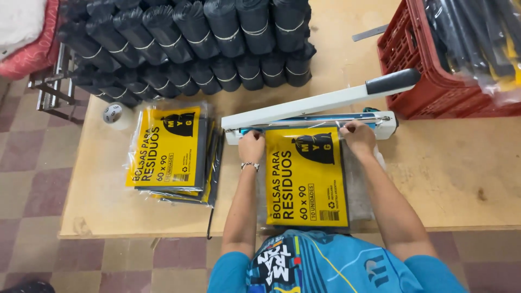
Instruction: Sealing packs of yellow plastic bags using a manual heat sealer and placing them into a larger black bag.
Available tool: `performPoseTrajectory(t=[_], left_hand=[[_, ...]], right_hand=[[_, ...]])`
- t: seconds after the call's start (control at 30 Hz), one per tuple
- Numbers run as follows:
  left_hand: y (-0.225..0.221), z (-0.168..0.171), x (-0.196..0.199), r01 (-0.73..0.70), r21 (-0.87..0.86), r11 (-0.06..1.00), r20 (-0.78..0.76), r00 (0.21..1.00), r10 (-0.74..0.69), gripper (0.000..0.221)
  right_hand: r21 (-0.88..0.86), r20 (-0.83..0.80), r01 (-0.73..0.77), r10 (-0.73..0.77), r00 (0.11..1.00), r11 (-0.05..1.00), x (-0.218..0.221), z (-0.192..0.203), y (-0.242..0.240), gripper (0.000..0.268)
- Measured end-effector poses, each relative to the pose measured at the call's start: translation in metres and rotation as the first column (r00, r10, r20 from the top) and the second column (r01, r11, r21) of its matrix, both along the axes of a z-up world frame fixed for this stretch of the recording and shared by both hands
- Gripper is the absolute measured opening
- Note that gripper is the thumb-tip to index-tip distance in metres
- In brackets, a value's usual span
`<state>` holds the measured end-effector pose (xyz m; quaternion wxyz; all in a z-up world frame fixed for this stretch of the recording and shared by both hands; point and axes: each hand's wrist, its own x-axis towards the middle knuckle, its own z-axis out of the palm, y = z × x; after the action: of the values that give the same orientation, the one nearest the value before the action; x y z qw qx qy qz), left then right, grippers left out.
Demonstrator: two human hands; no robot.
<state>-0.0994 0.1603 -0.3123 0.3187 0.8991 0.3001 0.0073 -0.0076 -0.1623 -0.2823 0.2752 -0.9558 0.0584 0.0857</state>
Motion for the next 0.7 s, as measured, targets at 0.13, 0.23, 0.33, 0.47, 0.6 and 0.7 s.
performPoseTrajectory(t=[0.13, 0.23, 0.33, 0.47, 0.6, 0.7], left_hand=[[-0.003, 0.023, -0.010, -0.009, -0.120, 0.993, -0.049, 0.999, 0.003, 0.027], [0.002, 0.017, -0.008, 0.018, -0.131, 0.991, -0.028, 0.999, -0.021, 0.024], [-0.015, 0.034, -0.028, -0.005, -0.477, 0.879, 0.240, 0.961, 0.136, 0.017], [-0.023, 0.081, -0.056, 0.117, -0.772, 0.624, 0.350, 0.898, 0.265, 0.017], [-0.025, 0.080, -0.057, 0.133, -0.823, 0.553, 0.354, 0.881, 0.315, 0.009], [-0.026, 0.100, -0.069, 0.235, -0.848, 0.476, 0.435, 0.821, 0.370, 0.007]], right_hand=[[0.083, 0.099, -0.036, 0.027, 0.995, 0.996, -0.006, 0.007, 0.001, 0.018], [0.428, 0.290, -0.131, 0.001, 0.957, 0.894, -0.025, 0.018, 0.000, 0.011], [0.633, 0.388, -0.226, -0.051, 0.920, 0.740, -0.037, 0.022, -0.011, 0.014], [0.733, 0.379, -0.237, -0.094, 0.921, 0.638, -0.064, 0.062, -0.015, 0.012], [0.736, 0.460, -0.337, -0.069, 0.885, 0.587, -0.092, 0.118, -0.007, 0.011], [0.655, 0.582, -0.508, 0.056, 0.811, 0.560, -0.107, 0.152, -0.016, 0.010]])
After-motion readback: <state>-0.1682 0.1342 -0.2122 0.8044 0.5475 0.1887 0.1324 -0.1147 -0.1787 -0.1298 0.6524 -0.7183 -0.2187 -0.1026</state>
